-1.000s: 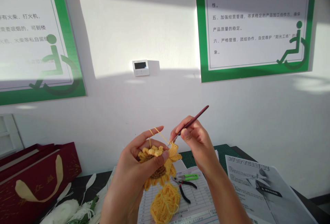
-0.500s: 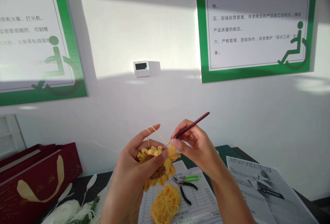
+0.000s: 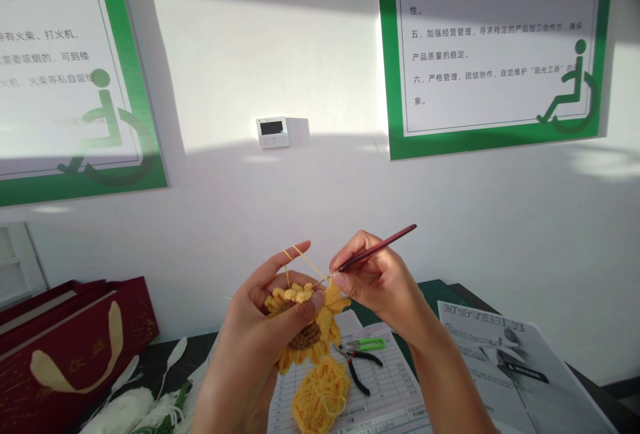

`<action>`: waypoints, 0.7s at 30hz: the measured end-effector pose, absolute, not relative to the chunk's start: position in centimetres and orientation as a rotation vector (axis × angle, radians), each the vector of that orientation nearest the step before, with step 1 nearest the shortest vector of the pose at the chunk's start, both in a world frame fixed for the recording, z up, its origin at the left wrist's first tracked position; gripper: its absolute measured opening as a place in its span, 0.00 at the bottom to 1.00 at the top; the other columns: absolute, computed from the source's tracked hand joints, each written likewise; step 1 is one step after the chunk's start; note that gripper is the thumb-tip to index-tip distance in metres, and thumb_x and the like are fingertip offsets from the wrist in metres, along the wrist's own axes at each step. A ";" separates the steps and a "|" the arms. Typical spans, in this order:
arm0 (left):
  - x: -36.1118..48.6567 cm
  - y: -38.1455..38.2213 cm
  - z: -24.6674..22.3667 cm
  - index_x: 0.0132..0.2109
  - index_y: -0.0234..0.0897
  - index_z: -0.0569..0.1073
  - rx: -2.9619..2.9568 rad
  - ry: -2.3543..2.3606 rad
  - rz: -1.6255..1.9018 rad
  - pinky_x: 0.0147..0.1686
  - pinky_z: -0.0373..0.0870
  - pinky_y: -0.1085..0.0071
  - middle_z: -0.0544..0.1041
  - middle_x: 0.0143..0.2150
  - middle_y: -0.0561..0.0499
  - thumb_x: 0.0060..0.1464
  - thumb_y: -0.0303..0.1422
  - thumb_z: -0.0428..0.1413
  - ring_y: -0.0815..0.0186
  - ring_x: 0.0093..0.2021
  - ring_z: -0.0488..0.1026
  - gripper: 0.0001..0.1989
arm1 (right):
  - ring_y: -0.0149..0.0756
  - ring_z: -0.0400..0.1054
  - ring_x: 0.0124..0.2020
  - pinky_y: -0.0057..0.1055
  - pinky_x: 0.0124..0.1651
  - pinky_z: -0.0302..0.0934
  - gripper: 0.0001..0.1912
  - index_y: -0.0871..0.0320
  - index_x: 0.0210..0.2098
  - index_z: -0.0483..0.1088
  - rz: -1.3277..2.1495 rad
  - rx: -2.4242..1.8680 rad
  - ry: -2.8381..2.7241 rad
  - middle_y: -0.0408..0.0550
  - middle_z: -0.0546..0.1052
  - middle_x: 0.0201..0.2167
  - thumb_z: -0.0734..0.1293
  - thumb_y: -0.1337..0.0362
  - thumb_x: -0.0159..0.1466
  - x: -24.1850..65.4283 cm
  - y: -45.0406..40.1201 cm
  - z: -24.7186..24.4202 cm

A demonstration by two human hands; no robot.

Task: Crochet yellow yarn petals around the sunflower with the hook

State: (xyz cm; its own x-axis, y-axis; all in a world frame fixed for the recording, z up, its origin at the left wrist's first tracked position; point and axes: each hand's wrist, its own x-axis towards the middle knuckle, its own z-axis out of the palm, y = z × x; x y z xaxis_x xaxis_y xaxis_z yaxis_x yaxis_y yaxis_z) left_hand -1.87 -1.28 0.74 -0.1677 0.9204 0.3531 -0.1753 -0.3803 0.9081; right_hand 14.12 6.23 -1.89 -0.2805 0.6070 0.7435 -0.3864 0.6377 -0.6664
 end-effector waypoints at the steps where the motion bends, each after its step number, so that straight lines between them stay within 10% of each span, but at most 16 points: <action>1: -1.9 -1.3 0.7 0.58 0.37 0.79 1.248 0.941 1.680 0.27 0.73 0.73 0.82 0.31 0.52 0.39 0.23 0.73 0.64 0.27 0.77 0.35 | 0.32 0.71 0.35 0.29 0.39 0.67 0.10 0.54 0.37 0.72 0.969 -0.178 -1.586 0.42 0.75 0.34 0.77 0.61 0.62 14.1 6.3 -1.9; 21: -1.5 -1.4 0.7 0.55 0.37 0.81 1.248 0.965 1.728 0.27 0.72 0.76 0.81 0.29 0.52 0.38 0.28 0.76 0.68 0.27 0.75 0.33 | 0.31 0.75 0.40 0.29 0.46 0.67 0.06 0.53 0.38 0.76 1.097 -0.054 -1.499 0.43 0.80 0.37 0.75 0.60 0.65 13.7 6.4 -1.7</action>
